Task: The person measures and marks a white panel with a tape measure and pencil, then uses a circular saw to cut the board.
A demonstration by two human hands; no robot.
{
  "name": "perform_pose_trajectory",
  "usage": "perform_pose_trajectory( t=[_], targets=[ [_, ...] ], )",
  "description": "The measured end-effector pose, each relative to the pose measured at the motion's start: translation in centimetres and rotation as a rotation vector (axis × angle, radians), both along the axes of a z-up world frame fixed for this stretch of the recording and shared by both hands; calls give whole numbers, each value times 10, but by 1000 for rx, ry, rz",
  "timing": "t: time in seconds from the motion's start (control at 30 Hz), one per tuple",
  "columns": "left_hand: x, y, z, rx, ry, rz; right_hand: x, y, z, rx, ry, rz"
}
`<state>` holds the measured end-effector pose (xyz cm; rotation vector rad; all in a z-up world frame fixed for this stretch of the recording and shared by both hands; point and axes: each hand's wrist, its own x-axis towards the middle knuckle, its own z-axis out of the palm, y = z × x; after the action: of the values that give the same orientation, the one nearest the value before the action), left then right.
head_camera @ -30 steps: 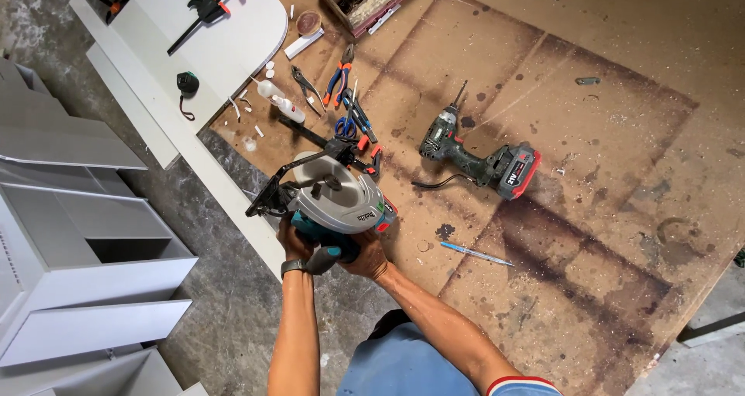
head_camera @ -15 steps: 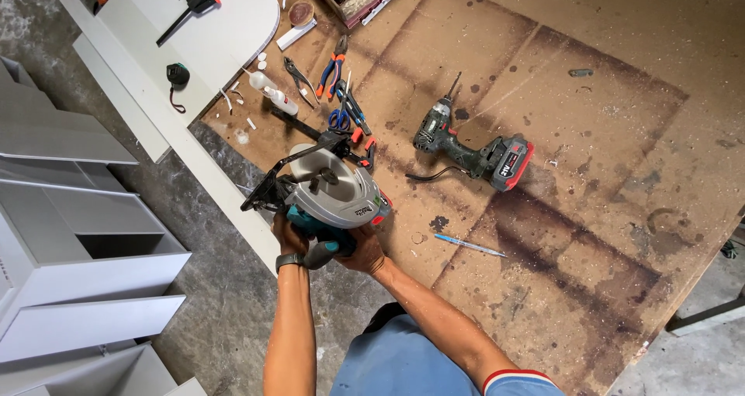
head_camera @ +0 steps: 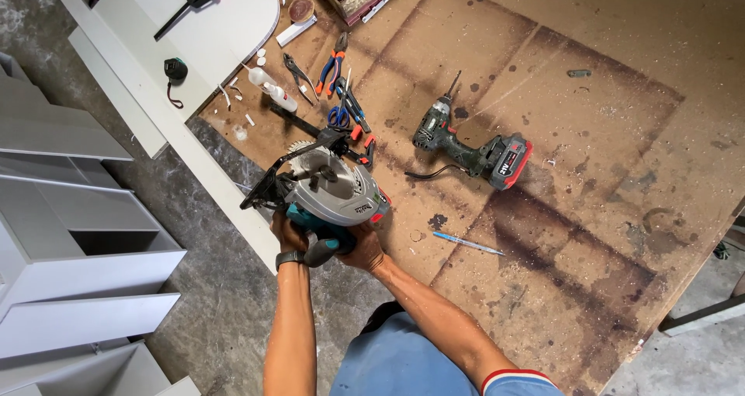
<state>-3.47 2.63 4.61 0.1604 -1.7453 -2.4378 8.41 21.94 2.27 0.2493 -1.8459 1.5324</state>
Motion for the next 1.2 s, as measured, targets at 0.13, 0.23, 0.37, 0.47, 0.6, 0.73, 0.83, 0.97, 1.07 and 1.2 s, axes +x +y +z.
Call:
perform_pose_trajectory(
  t=[0.13, 0.23, 0.37, 0.47, 0.6, 0.73, 0.83, 0.97, 1.07, 1.2],
  targets=[
    [7, 18, 26, -31, -66, 22, -2, 2, 3, -13, -34, 11],
    [11, 30, 41, 12, -87, 6, -2, 1, 3, -27, -61, 32],
    [7, 23, 31, -11, -82, 6, -1, -1, -1, -28, -36, 9],
    [7, 24, 31, -1, -98, 26, 1, 2, 4, -19, -54, 32],
    [8, 23, 25, 7, -55, -3, 3, 6, 1, -4, -39, 69],
    [10, 10, 8, 28, -99, 20, 4, 12, -15, 86, -4, 111],
    [-7, -22, -34, 18, 34, -12, -17, 8, -61, 247, -119, 240],
    [-3, -42, -49, 11, 148, -221, -7, 10, -53, 522, -226, 256],
    [18, -39, -53, 24, 98, -333, 23, 15, -41, 698, -200, 235],
    [51, 2, -53, 52, -88, -411, 55, 65, -54, 797, -61, 493]
  ],
)
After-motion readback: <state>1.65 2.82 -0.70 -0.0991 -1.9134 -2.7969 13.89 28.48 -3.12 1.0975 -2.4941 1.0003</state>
